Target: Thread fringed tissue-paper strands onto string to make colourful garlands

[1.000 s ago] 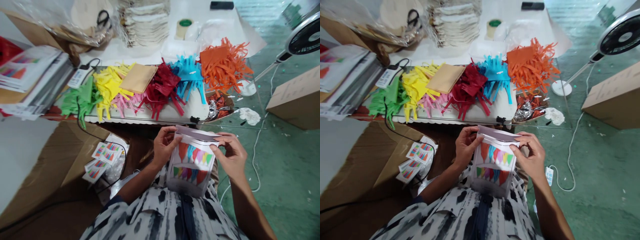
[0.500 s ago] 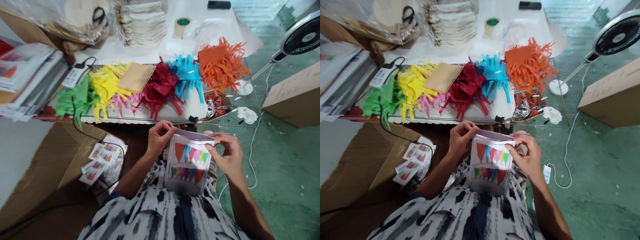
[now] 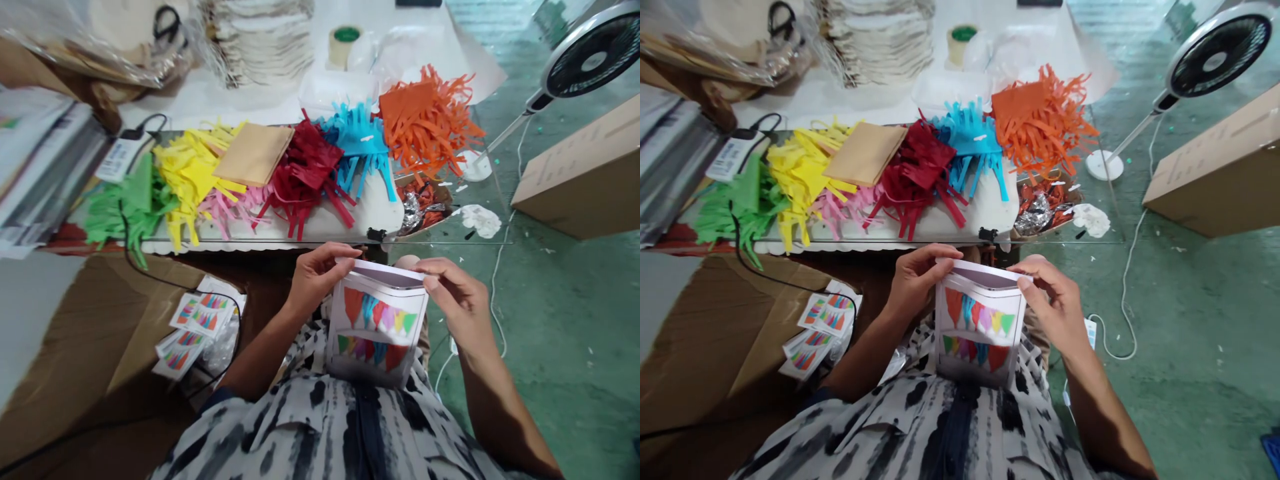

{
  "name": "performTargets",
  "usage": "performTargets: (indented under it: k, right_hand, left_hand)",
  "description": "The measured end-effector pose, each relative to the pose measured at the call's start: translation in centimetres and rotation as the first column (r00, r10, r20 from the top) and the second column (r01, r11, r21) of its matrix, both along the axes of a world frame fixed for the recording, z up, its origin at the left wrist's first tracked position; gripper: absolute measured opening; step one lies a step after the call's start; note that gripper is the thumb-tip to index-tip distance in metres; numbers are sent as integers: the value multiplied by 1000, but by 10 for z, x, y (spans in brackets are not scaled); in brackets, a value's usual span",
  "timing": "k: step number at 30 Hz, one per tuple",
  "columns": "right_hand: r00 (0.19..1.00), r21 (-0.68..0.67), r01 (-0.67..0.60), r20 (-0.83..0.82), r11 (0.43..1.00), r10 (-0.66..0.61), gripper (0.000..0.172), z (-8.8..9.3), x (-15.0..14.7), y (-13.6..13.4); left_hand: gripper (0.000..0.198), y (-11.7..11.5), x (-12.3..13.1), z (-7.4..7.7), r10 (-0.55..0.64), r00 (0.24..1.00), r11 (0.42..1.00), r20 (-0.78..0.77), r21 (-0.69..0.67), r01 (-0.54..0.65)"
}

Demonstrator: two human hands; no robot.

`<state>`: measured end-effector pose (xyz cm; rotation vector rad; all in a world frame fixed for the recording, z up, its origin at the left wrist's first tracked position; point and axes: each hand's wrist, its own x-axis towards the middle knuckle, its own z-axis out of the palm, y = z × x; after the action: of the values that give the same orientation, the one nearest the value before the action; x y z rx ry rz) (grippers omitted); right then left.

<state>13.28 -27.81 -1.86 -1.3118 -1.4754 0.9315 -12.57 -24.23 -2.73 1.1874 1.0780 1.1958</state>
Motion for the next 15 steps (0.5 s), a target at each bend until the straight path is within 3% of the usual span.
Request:
performTargets:
  k: [5, 10, 13, 15]
  right_hand:
    - [990, -261, -109, -118, 959, 80, 25, 6, 4, -3]
    - [984, -350, -118, -170, 929, 61, 32, 11, 3, -3]
    - [988, -376, -144, -106, 916, 111, 36, 15, 6, -1]
    - [987, -385, -162, -81, 909, 142, 36, 17, 8, 2]
  left_hand:
    - [15, -5, 3, 8, -23, 1000, 995, -14, -98, 21]
    - [15, -7, 3, 5, -29, 1000, 995, 6, -99, 29]
    - [15, -8, 5, 4, -29, 999, 999, -26, -28, 29]
    - [17, -8, 8, 5, -15, 994, 995, -106, 101, 26]
